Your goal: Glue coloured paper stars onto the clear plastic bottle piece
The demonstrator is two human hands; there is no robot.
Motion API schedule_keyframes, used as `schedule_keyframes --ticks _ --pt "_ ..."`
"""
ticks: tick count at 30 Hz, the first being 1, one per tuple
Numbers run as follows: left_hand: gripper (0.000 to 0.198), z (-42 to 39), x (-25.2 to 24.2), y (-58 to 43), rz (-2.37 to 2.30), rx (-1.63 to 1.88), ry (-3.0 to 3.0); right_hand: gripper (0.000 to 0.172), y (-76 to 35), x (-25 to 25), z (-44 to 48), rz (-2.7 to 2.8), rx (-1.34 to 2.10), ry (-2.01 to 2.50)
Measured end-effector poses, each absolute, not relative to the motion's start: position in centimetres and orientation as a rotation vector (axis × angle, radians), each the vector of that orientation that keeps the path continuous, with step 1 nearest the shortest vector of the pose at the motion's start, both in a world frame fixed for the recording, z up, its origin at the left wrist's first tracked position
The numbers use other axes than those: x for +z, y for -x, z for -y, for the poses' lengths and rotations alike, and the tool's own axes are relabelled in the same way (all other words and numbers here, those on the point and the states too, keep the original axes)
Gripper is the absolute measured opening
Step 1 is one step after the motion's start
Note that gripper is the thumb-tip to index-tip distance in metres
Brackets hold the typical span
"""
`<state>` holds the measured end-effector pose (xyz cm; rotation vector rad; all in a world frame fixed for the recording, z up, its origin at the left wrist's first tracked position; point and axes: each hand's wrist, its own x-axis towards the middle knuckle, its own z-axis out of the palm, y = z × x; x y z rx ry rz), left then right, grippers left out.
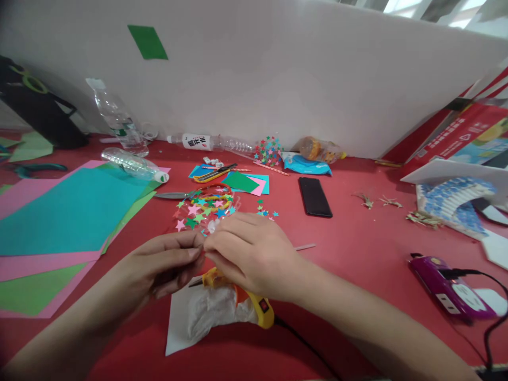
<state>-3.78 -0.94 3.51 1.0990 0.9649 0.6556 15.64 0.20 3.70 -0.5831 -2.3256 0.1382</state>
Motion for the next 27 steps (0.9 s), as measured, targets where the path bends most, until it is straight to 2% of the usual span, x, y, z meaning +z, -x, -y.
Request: schedule_keyframes --ticks 5,8,10,13,19,27 --pt "0.018 1.0 3.6 4.0 -1.111 0.723 -1.285 0.011 -16.1 3.3 -0.7 2.311 0.169 0.603" --pt "0.011 0.9 3.2 4.6 -1.33 1.02 -1.813 0.01 -16.5 4.0 -1.5 2.265 0.206 0.682" --pt "0.017 0.7 2.6 4.9 -1.444 1.161 -2.204 0.01 -16.5 4.5 -2.1 2.272 0.211 0.723" --pt "0.023 0.3 1.3 5.0 -1.525 1.1 -2.535 0.013 -16.2 4.9 -2.7 2.369 0.229 0.695" --pt "0.024 0.0 -0.3 4.5 -1.536 1.075 -2.708 0.013 -16.1 3.5 -3.1 2.41 0.276 0.677" --pt "0.019 -0.5 -0.5 4.2 -1.523 1.143 -2.601 0.019 -15.9 2.4 -3.4 2.507 0.07 0.607"
